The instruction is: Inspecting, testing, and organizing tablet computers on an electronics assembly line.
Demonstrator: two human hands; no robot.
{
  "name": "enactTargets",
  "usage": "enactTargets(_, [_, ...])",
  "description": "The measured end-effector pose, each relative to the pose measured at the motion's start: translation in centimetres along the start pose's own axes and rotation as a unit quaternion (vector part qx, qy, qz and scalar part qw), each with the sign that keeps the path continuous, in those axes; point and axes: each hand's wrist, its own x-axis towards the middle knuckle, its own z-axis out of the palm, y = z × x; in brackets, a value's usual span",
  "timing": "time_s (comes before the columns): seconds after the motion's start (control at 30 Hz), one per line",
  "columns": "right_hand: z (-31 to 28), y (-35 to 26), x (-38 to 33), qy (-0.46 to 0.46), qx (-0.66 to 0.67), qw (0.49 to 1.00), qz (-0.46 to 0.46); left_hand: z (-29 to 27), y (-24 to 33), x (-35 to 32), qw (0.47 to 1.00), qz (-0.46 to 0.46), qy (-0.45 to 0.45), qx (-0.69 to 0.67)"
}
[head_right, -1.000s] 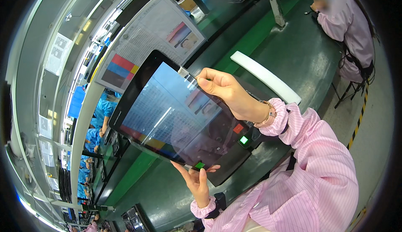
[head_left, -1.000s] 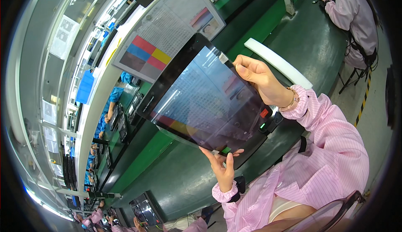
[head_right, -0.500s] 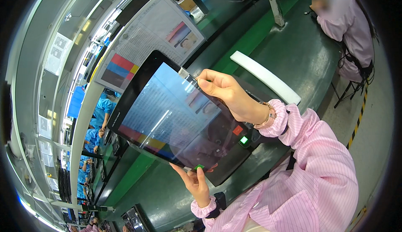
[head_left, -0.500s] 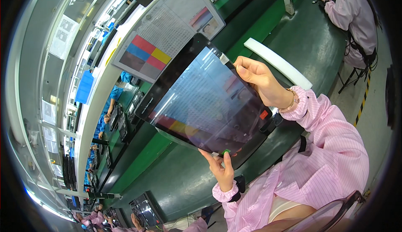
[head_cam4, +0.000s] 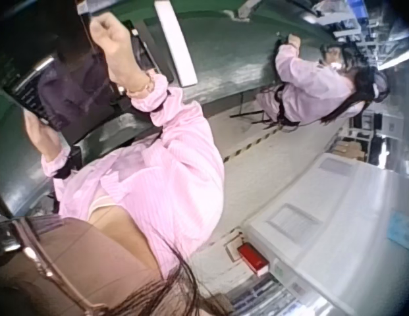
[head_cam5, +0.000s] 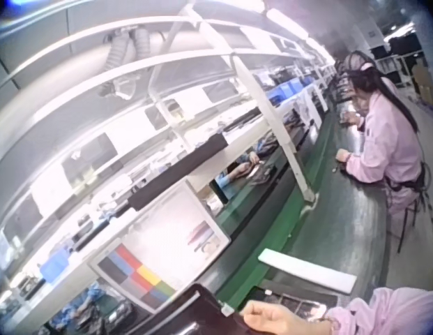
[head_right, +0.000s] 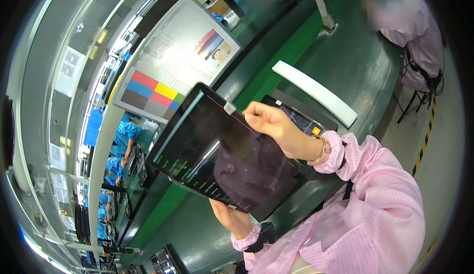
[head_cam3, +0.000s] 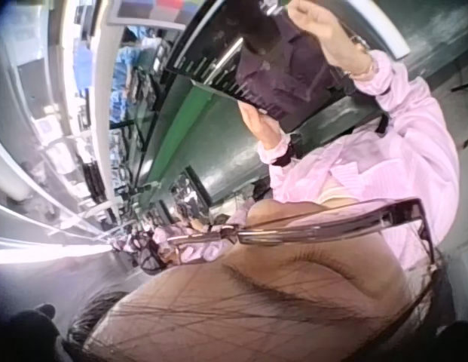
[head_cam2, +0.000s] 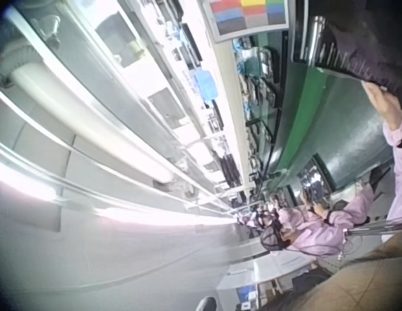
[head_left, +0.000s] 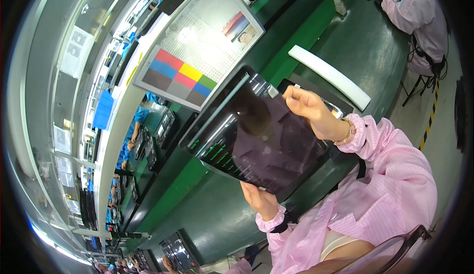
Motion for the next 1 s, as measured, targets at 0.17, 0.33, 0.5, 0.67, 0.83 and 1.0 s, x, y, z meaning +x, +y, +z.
enactTargets(0.17, [-0.8, 0.9, -0.3, -0.038, 0.064, 0.994, 0.079, 0.0, -0.8, -0.8, 0.998, -0.028, 0.033, -0.053])
enactTargets(0.33, [-2.9, 0.9, 2.9, -0.073, 0.157, 0.97, 0.173, -1.9, -1.2, -2.6, 0.996, -0.081, 0.043, -0.007])
enactTargets(0.5, [-4.4, 0.5, 3.9, -0.092, 0.285, 0.949, 0.104, -2.8, -1.8, -3.7, 0.994, -0.108, 0.024, -0.019])
enactTargets(0.67, [-9.9, -0.2, 2.4, -0.05, 0.04, 0.996, 0.061, -4.7, -2.9, -3.1, 0.982, -0.169, 0.079, -0.003])
enactTargets(0.83, [-15.2, 2.3, -1.2, 0.023, -0.416, 0.906, 0.077, -7.1, -5.6, -1.6, 0.98, -0.173, 0.084, 0.057])
enactTargets(1.0, [-17.5, 3.8, -5.0, -0.064, -0.534, 0.829, 0.153, -5.3, -6.0, -0.5, 0.942, -0.079, 0.115, 0.305])
